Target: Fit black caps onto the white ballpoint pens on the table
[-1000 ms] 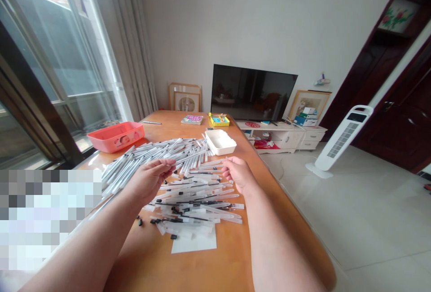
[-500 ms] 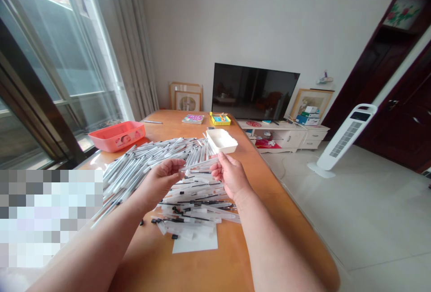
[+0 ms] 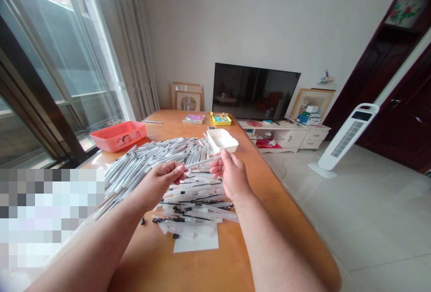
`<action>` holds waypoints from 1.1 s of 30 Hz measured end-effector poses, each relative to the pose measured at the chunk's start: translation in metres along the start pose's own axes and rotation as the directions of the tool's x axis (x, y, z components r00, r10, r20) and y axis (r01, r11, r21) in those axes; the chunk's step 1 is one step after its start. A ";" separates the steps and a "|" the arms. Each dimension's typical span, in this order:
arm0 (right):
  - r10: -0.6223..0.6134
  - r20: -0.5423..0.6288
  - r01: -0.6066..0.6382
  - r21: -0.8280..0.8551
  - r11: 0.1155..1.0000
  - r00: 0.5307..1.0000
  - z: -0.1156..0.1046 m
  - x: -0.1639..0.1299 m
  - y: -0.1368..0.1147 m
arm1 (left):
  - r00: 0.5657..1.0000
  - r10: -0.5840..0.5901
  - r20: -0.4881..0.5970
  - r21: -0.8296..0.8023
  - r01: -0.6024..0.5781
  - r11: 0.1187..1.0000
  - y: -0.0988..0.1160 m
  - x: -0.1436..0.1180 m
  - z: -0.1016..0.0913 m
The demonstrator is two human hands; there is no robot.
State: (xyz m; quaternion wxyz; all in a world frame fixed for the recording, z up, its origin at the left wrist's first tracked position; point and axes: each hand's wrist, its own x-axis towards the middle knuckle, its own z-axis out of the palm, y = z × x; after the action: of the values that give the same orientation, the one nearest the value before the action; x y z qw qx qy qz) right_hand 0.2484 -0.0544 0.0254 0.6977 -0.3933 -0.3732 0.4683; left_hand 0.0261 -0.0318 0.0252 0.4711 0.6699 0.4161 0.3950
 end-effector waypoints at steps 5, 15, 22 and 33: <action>0.041 0.062 -0.047 0.084 0.995 0.997 0.008 -0.005 0.004 | 0.998 0.053 -0.035 0.057 -0.051 0.997 -0.001 0.001 0.006; 0.137 0.171 -0.148 0.048 0.988 0.976 0.023 -0.018 0.004 | 0.898 0.438 0.047 0.631 -0.366 0.684 0.004 -0.006 0.019; 0.101 0.137 -0.107 0.037 0.994 0.985 0.020 -0.017 0.001 | 0.920 0.389 0.049 0.603 -0.337 0.723 0.012 -0.008 0.020; 0.080 0.093 -0.090 0.112 0.990 0.992 0.009 -0.007 -0.008 | 0.981 -0.120 0.154 -0.264 0.158 0.951 0.015 -0.008 0.011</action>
State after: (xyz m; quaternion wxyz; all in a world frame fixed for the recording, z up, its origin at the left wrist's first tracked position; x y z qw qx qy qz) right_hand 0.2412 -0.0616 0.0354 0.6815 -0.3465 -0.3589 0.5354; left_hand 0.0363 -0.0458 0.0363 0.6135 0.5922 0.3705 0.3682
